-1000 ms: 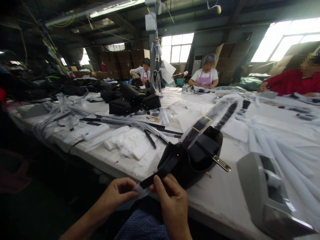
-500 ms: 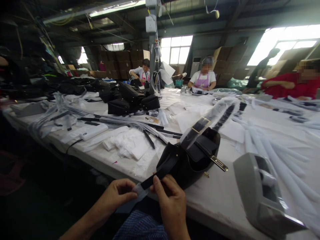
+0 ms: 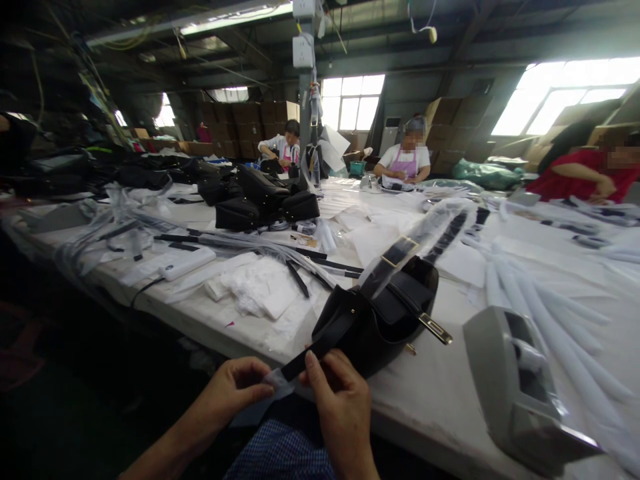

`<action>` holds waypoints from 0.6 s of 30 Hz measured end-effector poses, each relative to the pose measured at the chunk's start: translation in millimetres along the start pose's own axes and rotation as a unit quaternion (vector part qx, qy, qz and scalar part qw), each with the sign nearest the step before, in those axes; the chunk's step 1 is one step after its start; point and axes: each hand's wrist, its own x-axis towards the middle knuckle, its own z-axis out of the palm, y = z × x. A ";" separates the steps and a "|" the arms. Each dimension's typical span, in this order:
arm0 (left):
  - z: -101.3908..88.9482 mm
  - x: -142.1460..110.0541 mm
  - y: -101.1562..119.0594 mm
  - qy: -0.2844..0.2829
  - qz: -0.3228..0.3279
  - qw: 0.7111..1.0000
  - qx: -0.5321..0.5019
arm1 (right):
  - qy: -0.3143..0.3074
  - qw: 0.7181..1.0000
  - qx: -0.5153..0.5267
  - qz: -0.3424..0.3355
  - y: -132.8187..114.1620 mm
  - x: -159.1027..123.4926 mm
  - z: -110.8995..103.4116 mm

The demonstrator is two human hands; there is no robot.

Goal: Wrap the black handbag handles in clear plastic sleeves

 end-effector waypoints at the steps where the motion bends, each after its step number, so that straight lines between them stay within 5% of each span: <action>1: 0.2 -0.6 0.3 0.003 0.000 1.000 -0.002 | 0.000 1.000 0.002 0.005 -0.6 -0.4 -0.3; 18: 2.5 -5.1 1.3 0.004 0.016 1.000 0.013 | 0.049 0.999 0.020 -0.014 -5.3 -3.6 2.0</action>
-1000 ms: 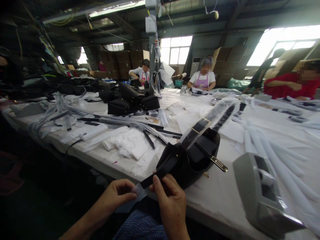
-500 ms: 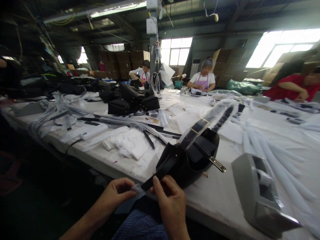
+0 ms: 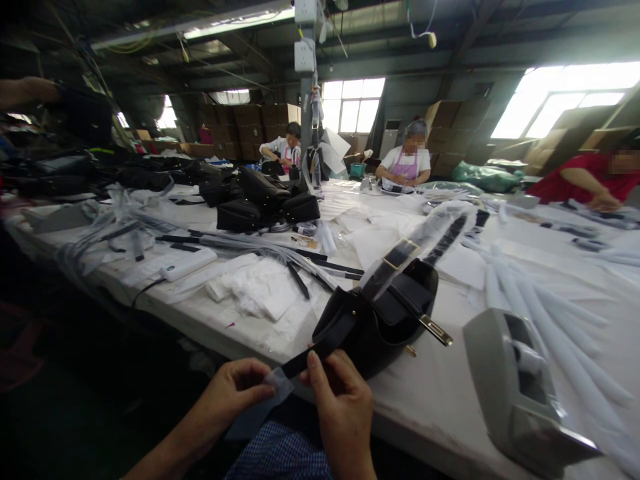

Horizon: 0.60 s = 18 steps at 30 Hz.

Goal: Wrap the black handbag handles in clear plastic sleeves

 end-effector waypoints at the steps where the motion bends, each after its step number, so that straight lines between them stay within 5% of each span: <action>1: 0.5 -0.4 0.2 -0.002 0.001 1.000 -0.002 | 0.002 1.000 0.000 -0.001 1.3 0.0 1.0; 18: 2.6 2.6 -1.5 0.008 -0.007 0.999 -0.036 | -0.009 1.000 -0.001 -0.013 10.7 -1.5 -1.9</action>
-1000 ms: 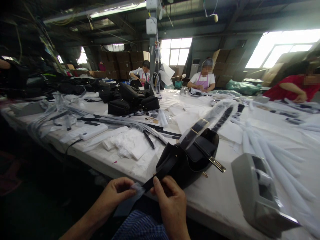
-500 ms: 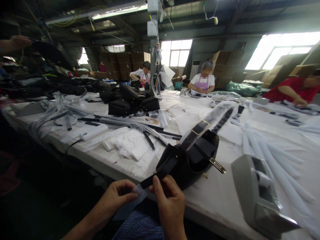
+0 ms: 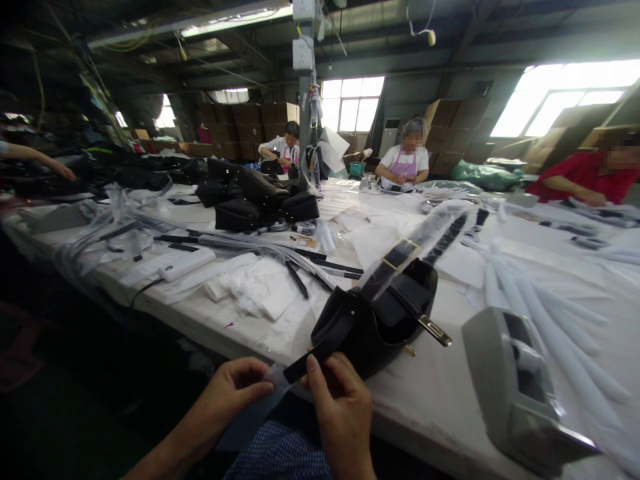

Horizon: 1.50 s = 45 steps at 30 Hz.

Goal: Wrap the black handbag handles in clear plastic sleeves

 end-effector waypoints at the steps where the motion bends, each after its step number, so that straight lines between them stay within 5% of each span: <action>1: 0.1 -0.1 0.4 0.002 -0.002 1.000 0.011 | 0.007 1.000 0.001 -0.005 -0.1 -0.1 -0.3; 11: 1.7 -2.3 1.3 0.000 -0.002 0.999 0.048 | 0.028 0.999 0.018 -0.012 0.0 -1.3 5.9; 23: 6.2 2.5 0.6 0.010 0.005 1.000 0.014 | -0.034 0.999 -0.021 0.019 2.8 1.9 1.7; 30: 36.6 23.6 6.6 -0.008 0.020 0.999 -0.037 | -0.039 0.996 -0.079 -0.015 7.4 5.0 -19.9; 39: 81.9 53.4 37.2 -0.088 0.059 0.988 -0.115 | -0.023 0.992 -0.103 0.074 -11.4 11.7 -44.3; 45: 88.4 65.0 43.0 -0.052 0.106 0.988 -0.102 | -0.013 0.993 -0.095 0.074 -25.9 23.7 -36.8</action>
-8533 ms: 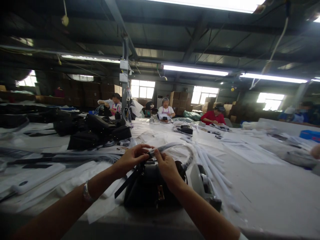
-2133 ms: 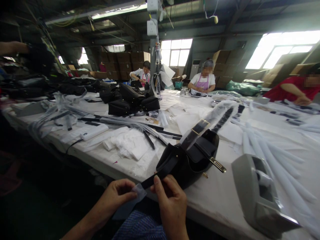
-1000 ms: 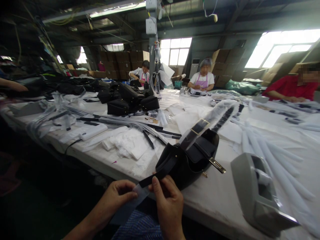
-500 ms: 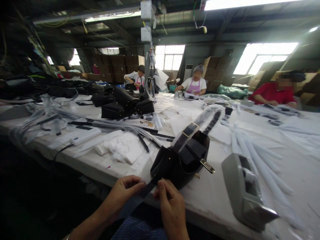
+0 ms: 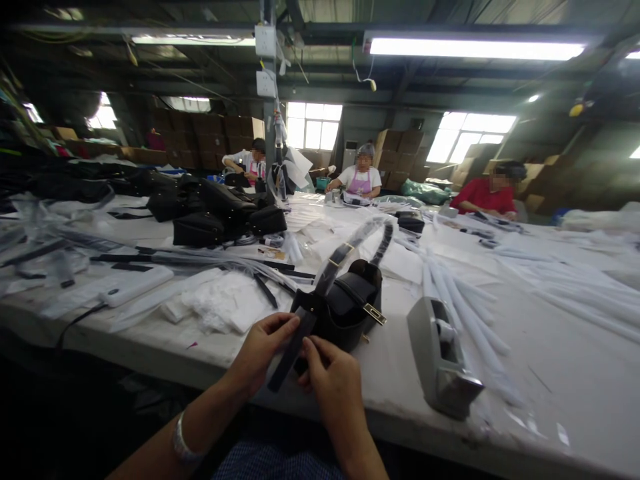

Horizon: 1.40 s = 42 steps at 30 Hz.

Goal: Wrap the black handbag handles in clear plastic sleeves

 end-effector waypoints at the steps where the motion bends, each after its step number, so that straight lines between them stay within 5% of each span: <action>1: -0.9 1.4 0.9 0.003 0.011 1.000 0.011 | 0.005 1.000 -0.010 0.000 -1.9 1.3 2.2; 8: -4.9 12.4 9.0 0.003 0.091 0.990 0.111 | 0.026 0.999 -0.040 -0.017 -8.3 9.8 14.3; 18: -14.6 -7.7 -7.6 -0.020 0.050 0.997 0.059 | 0.036 0.999 0.016 0.009 -8.7 13.7 19.0; 27: -7.9 -8.0 -3.9 0.032 0.114 0.984 0.132 | 0.060 0.998 0.029 -0.015 -11.9 30.6 23.8; 30: -6.6 -9.9 0.6 0.058 0.170 0.953 0.244 | 0.076 0.996 0.049 -0.024 -6.3 30.4 28.3; 33: -5.7 -13.7 5.9 0.044 0.249 0.892 0.374 | 0.078 0.992 0.097 -0.028 1.6 26.3 32.1; 38: -1.2 -21.3 6.3 0.008 0.269 0.791 0.550 | 0.063 0.987 0.146 -0.020 7.0 20.3 32.6; 42: 0.0 -33.9 -1.0 -0.011 0.282 0.783 0.554 | 0.063 0.990 0.122 -0.026 6.0 18.0 29.1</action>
